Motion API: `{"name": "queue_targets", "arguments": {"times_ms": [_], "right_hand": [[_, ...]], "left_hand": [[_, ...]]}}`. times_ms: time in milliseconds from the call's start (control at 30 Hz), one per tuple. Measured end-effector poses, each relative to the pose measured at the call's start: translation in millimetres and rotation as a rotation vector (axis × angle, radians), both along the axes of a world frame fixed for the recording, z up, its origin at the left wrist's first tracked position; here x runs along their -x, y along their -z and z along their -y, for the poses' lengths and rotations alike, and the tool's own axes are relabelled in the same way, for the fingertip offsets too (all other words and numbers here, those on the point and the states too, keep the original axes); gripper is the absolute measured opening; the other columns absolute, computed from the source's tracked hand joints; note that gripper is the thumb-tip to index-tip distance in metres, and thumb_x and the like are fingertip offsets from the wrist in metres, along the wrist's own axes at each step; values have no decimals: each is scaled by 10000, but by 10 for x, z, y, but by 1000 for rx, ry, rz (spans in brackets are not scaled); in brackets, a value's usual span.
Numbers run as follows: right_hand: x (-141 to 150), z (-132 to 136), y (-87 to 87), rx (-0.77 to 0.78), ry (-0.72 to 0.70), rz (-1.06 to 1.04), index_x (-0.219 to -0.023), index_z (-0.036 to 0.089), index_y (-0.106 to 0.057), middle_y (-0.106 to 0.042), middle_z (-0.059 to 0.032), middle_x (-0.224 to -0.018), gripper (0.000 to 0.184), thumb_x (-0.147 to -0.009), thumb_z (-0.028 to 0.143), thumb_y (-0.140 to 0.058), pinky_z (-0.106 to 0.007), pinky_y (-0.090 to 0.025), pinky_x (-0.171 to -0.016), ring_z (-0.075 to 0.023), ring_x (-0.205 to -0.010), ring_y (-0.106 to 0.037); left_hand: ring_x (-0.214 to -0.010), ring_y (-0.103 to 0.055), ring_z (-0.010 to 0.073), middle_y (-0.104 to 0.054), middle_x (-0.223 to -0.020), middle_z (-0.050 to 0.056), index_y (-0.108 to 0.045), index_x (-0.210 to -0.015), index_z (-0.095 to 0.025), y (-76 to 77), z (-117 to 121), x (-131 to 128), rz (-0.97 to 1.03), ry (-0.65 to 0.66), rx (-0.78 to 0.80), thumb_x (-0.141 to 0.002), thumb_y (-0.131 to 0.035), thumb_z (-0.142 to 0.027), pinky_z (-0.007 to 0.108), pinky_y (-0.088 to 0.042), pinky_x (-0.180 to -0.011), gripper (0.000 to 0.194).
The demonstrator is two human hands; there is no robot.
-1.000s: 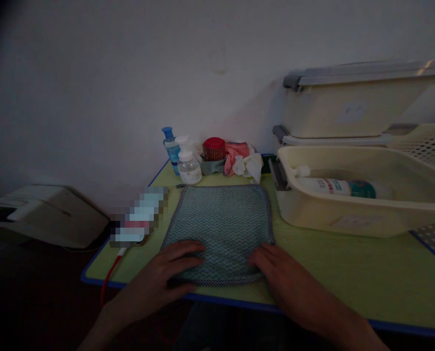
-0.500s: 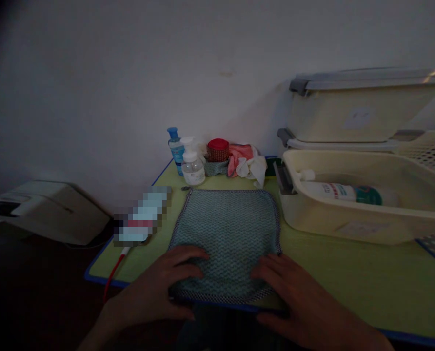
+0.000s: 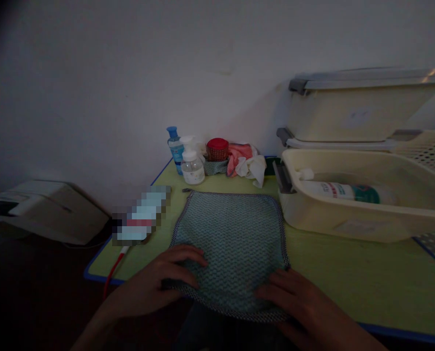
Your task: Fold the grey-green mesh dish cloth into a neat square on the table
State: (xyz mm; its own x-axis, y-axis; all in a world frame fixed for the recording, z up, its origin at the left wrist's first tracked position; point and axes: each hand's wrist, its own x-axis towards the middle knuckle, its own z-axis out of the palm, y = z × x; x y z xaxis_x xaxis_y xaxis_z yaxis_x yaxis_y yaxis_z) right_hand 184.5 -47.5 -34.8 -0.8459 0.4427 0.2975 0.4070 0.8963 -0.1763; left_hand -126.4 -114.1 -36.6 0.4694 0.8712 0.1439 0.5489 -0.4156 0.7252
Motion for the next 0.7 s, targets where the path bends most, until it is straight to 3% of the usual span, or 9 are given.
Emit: {"name": "queue_targets", "arguments": {"times_ms": [267,433,700], "right_hand": [[-25,-16,-18,69,11,-38,-975,320,-671,-699,-4,-932,218,-794,266,-562,-242,-591,-698,-165,-830,-679],[-20,11,-112,165,14,-56,-856,295,-674,-694,-12,-837,209,-871,288,-465,-160,-572,-596,-138,-734,-677],[-431,24,210,144,111,-44,-1008,341,-665,-695,6,-960,217,-859,329,-508,-226,-584,-747,-169,-841,-681]], "left_hand": [[-1059,-540,164,-603,-1103,49,-669,-889,-211,11,1,-7,74,-80,36,-812,-551,-130,349,-431,-930,163],[-907,-571,137,-614,-950,42,-667,-916,-200,-7,-2,-22,82,-136,1,-856,-493,-134,285,-468,-817,196],[-916,-613,139,-671,-978,39,-650,-998,-209,19,138,-5,45,-259,-30,-914,-416,-214,266,-490,-818,249]]}}
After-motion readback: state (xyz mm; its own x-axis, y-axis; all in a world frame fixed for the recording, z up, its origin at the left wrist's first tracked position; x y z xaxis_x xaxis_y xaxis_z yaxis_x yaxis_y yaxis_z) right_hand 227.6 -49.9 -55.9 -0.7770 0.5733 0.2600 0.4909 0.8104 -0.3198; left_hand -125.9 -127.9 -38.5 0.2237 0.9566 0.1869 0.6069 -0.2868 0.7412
